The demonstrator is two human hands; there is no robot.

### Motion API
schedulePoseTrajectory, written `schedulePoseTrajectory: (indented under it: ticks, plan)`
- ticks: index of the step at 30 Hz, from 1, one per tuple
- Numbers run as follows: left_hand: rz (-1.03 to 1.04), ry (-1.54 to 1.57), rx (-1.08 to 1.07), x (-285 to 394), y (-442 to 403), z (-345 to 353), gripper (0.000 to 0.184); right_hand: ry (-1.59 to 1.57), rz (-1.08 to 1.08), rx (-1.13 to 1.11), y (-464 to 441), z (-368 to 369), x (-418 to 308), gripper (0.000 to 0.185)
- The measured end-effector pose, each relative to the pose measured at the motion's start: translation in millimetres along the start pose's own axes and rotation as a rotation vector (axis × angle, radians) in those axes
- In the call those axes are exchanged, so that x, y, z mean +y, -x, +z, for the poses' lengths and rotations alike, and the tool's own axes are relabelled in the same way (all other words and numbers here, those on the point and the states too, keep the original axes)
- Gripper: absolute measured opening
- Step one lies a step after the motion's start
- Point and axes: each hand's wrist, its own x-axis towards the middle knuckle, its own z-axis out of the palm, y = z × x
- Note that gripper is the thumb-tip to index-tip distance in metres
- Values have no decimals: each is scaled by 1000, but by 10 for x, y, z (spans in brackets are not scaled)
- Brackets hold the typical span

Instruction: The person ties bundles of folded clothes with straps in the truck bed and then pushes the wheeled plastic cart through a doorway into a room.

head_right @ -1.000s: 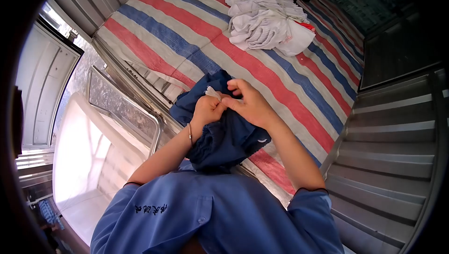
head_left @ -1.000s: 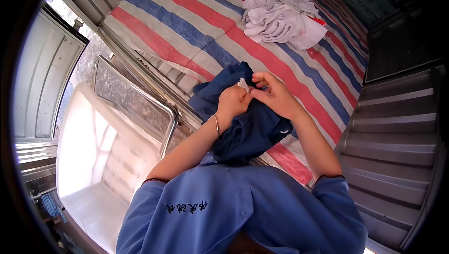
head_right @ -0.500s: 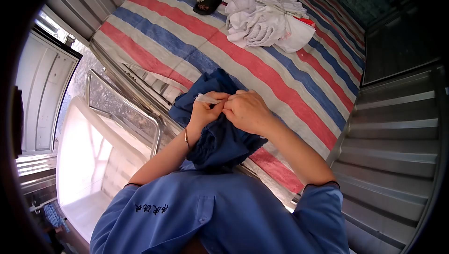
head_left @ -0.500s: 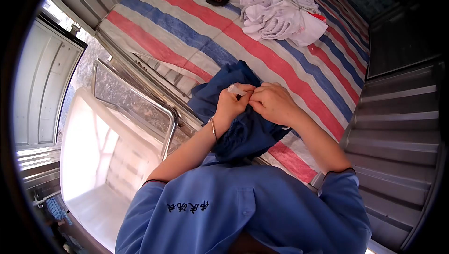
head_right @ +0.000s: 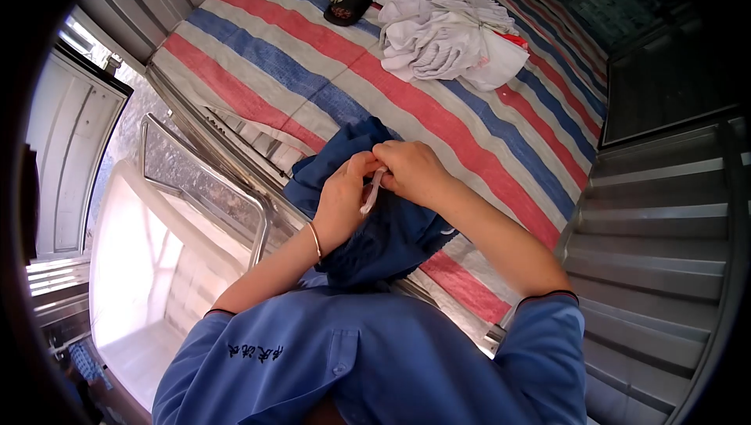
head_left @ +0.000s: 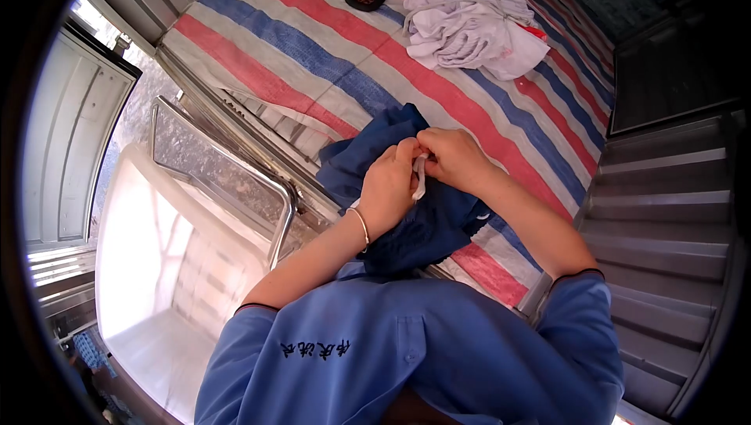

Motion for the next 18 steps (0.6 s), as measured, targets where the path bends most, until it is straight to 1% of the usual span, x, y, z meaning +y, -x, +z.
schedulePoseTrajectory:
  ticks: [2, 3, 5, 6, 8, 9, 10, 11, 12, 14, 15, 16, 18]
  plan:
    - [20, 65, -109, -46, -2, -79, 43, 144, -127, 111, 30, 85, 27, 18]
    - [23, 60, -106, -68, -36, -98, 43, 144, -132, 115, 43, 104, 32, 18]
    - [57, 142, -149, -94, -154, -121, 41, 241, -245, 194, 85, 93, 42, 20]
    - [64, 142, -150, -93, -197, -134, 41, 246, -244, 200, 96, 71, 35, 20]
    - [-16, 32, -364, -7, -305, -221, 36, 226, -335, 299, 89, -5, -14, 17]
    - [-26, 67, -369, -16, -332, -224, 35, 231, -339, 305, 96, -26, -20, 17]
    - [-21, 64, -366, -58, -348, -220, 35, 143, -377, 267, 121, -48, -16, 15]
    - [-22, 100, -400, -109, -362, -224, 34, 55, -414, 226, 144, -63, -9, 14]
    - [-24, 136, -434, -160, -373, -234, 33, 58, -420, 230, 166, -65, -15, 14]
    - [-14, 127, -454, -159, -416, -291, 31, -329, -153, 193, 231, -40, -22, 15]
    - [-6, 123, -477, -151, -430, -303, 30, -583, -21, 203, 259, 15, 21, 20]
    - [1, 119, -477, -120, -448, -318, 30, -580, -25, 209, 288, 28, 23, 20]
    - [61, -108, -556, -39, -499, -346, 25, -981, 145, 224, 327, 14, 17, 17]
